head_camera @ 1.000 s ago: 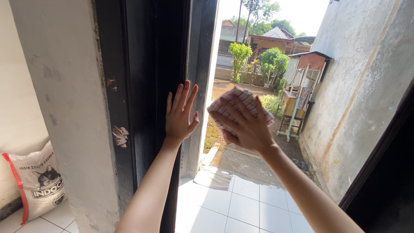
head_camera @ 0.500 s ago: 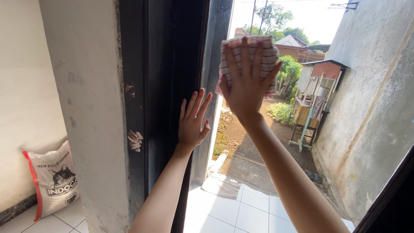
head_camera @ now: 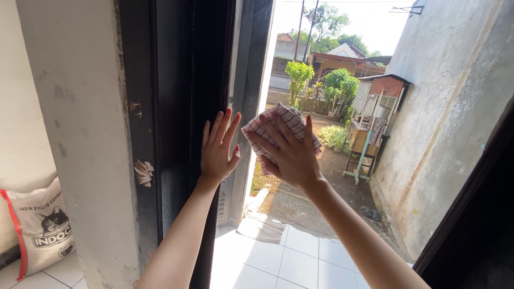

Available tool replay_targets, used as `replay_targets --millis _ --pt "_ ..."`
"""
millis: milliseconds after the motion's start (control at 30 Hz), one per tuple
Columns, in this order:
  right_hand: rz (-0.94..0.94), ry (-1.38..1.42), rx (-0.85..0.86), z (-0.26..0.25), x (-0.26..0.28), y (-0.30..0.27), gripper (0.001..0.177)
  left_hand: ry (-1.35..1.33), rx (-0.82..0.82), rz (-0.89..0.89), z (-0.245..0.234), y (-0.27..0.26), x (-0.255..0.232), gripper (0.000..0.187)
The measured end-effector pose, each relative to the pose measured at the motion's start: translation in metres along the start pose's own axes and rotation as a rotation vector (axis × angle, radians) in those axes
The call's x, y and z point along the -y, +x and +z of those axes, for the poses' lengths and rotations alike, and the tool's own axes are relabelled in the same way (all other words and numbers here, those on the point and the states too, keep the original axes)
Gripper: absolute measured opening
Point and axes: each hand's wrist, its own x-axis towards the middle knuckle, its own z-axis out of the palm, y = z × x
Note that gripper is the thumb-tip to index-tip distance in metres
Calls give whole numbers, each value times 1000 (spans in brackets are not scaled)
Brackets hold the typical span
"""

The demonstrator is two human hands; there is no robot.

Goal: The person is cleaning the window pane using a cleaning spray and a cloth.

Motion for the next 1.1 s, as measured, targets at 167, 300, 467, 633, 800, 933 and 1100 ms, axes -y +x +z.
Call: replay_targets --millis 167,300,467,633,800,933,1100 --pt "173 -134 -55 2 -39 15 62 -9 -20 -4 4 -1 -2 63" --pt "333 -123 -81 -10 -60 69 65 -3 -20 -14 4 -5 0 64" --pt "311 -169 -210 21 -43 115 63 -24 2 -5 2 -3 3 68" --pt "154 -44 -110 28 12 94 68 -74 25 -9 10 -10 12 73" --pt "22 -195 97 36 60 20 67 -182 -30 3 0 -7 7 80" --pt "-83 -1 106 42 54 -41 58 -201 2 -9 -4 -6 2 80" --pt "101 -3 38 -5 7 -56 57 -181 -35 -6 -3 -3 1 79"
